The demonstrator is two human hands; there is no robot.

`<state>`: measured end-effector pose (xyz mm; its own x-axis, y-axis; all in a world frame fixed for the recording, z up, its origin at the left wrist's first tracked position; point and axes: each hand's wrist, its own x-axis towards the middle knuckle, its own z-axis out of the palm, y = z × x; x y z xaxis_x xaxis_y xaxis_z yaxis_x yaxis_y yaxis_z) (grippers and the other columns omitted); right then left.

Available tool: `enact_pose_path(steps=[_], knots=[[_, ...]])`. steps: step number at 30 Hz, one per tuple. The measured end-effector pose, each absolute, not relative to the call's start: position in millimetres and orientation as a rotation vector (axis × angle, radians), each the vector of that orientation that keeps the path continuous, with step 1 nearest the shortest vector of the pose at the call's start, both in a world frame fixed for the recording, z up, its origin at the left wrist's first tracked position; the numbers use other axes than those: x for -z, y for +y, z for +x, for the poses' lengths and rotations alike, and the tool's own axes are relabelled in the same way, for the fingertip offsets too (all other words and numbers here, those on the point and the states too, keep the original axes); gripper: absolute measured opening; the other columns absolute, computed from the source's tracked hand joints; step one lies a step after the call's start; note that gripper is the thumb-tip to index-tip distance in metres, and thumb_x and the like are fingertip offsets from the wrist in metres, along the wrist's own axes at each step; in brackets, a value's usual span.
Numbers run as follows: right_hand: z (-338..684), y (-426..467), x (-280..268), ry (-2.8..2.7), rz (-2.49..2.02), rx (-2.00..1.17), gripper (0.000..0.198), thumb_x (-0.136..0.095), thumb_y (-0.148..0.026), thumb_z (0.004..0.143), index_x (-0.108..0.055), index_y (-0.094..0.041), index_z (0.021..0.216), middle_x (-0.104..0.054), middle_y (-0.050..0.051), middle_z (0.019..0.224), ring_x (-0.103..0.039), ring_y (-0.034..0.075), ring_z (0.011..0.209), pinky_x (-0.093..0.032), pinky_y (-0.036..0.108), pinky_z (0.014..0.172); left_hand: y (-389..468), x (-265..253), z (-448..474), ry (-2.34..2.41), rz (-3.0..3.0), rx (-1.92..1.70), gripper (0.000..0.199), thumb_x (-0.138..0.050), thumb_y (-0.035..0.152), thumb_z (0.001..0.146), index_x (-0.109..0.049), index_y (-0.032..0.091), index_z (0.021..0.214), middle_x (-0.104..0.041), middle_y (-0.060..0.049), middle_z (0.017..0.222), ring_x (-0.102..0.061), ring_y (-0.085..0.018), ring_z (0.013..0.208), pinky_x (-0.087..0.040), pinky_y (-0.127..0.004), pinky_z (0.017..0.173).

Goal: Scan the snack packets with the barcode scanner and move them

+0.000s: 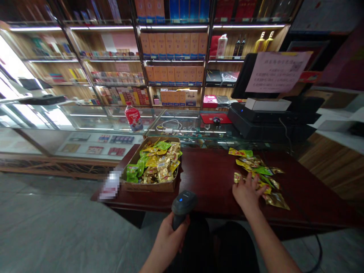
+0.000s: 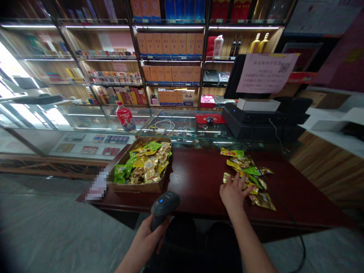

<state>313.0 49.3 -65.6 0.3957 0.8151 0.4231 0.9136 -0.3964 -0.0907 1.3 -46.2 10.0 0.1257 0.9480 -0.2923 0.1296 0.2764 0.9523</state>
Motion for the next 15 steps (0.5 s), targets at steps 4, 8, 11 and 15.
enact_pose_path(steps=[4,8,11,15], knots=[[253.8,41.0,72.0,-1.685,-2.070,0.183,0.041,-0.049,-0.026,0.091,-0.067,-0.018,0.127,-0.047,0.020,0.152,-0.030,0.038,0.147,-0.005,0.070,0.114,-49.4,-16.4,12.1,1.285,1.159,-0.819,0.042,-0.068,0.058,0.078,-0.057,0.017,0.084,-0.041,0.010,0.042,-0.035,-0.007,0.033,-0.028,-0.017,0.034],[221.5,47.9,74.5,-1.699,-1.883,-0.037,0.035,-0.046,-0.029,0.096,-0.069,-0.026,0.122,-0.051,0.015,0.150,-0.043,0.033,0.140,-0.019,0.062,0.115,-56.1,-16.3,11.9,1.289,1.154,-0.808,0.047,-0.068,0.060,0.077,-0.059,0.016,0.090,-0.042,0.010,0.042,-0.036,-0.007,0.032,-0.030,-0.018,0.034],[220.8,53.3,77.6,-1.479,-1.976,-0.015,0.052,-0.054,-0.041,0.092,-0.058,-0.016,0.137,-0.037,0.024,0.157,-0.029,0.043,0.147,-0.022,0.066,0.112,-58.1,-16.2,6.6,1.316,1.153,-0.823,0.047,-0.069,0.060,0.077,-0.060,0.016,0.089,-0.044,0.009,0.041,-0.037,-0.008,0.033,-0.031,-0.018,0.034],[226.2,57.1,83.8,-1.402,-2.047,-0.066,0.073,-0.065,-0.054,0.082,-0.054,-0.007,0.136,-0.041,0.034,0.151,-0.025,0.049,0.146,-0.010,0.074,0.112,-53.6,-20.7,3.5,1.342,1.121,-0.869,0.049,-0.072,0.061,0.072,-0.060,0.016,0.088,-0.045,0.009,0.042,-0.038,-0.008,0.033,-0.032,-0.018,0.034]])
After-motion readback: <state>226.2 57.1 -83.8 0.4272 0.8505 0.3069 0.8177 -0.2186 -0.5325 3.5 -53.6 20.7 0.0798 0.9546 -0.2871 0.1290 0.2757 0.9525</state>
